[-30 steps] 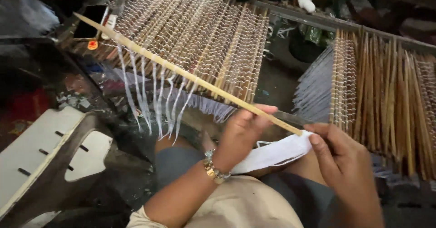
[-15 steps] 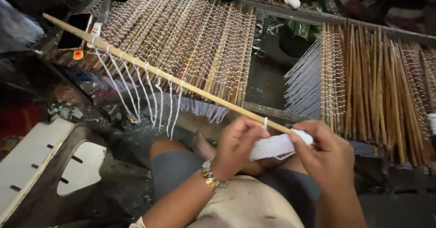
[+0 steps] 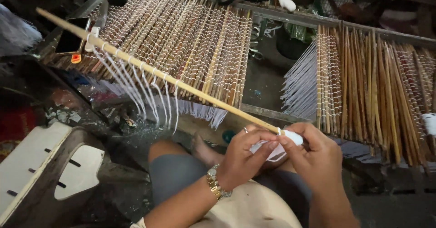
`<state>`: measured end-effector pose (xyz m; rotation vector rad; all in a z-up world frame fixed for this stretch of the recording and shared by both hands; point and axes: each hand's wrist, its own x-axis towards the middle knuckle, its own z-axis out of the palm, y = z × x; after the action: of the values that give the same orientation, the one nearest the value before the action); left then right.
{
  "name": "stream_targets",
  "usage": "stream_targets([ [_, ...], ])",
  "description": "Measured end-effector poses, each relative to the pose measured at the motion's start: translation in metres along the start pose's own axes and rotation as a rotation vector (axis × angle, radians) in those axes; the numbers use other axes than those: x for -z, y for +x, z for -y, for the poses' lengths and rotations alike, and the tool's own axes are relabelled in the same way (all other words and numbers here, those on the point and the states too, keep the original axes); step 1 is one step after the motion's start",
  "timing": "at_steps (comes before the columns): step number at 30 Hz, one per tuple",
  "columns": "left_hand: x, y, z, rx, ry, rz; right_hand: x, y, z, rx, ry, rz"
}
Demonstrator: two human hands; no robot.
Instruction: Wrapping and tying white thread around a long wooden stick as part of a craft or weaving process.
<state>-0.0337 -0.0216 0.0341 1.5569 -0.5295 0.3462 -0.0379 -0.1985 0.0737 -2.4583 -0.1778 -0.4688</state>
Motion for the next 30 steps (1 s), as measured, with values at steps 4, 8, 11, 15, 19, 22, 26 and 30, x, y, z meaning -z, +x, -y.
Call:
stream_targets([
  [4, 0.003, -0.002, 0.027, 0.1, 0.037, -0.162, -0.003, 0.0, -0.008, 0.012, -0.052, -0.093],
  [8, 0.003, 0.003, 0.023, 0.296, -0.33, -0.177, 0.003, 0.003, 0.002, -0.029, -0.034, -0.026],
  [11, 0.007, 0.008, 0.012, 0.218, -0.099, 0.018, 0.005, 0.003, 0.007, -0.009, 0.029, 0.059],
  [15, 0.003, 0.0, 0.032, 0.262, -0.301, -0.321, 0.011, 0.003, 0.006, 0.035, 0.089, 0.05],
  [19, 0.003, 0.004, 0.019, 0.529, -0.223, -0.117, 0.007, 0.004, 0.002, 0.049, 0.073, 0.064],
  [22, 0.007, 0.005, 0.012, -0.095, 0.183, 0.027, 0.008, 0.005, 0.004, 0.091, 0.12, 0.068],
  [26, 0.017, 0.005, 0.015, 0.096, -0.014, -0.116, 0.012, 0.006, 0.005, 0.139, 0.131, 0.053],
  [30, 0.028, 0.001, 0.03, 0.26, -0.344, -0.056, 0.02, 0.009, 0.011, 0.15, 0.116, 0.078],
])
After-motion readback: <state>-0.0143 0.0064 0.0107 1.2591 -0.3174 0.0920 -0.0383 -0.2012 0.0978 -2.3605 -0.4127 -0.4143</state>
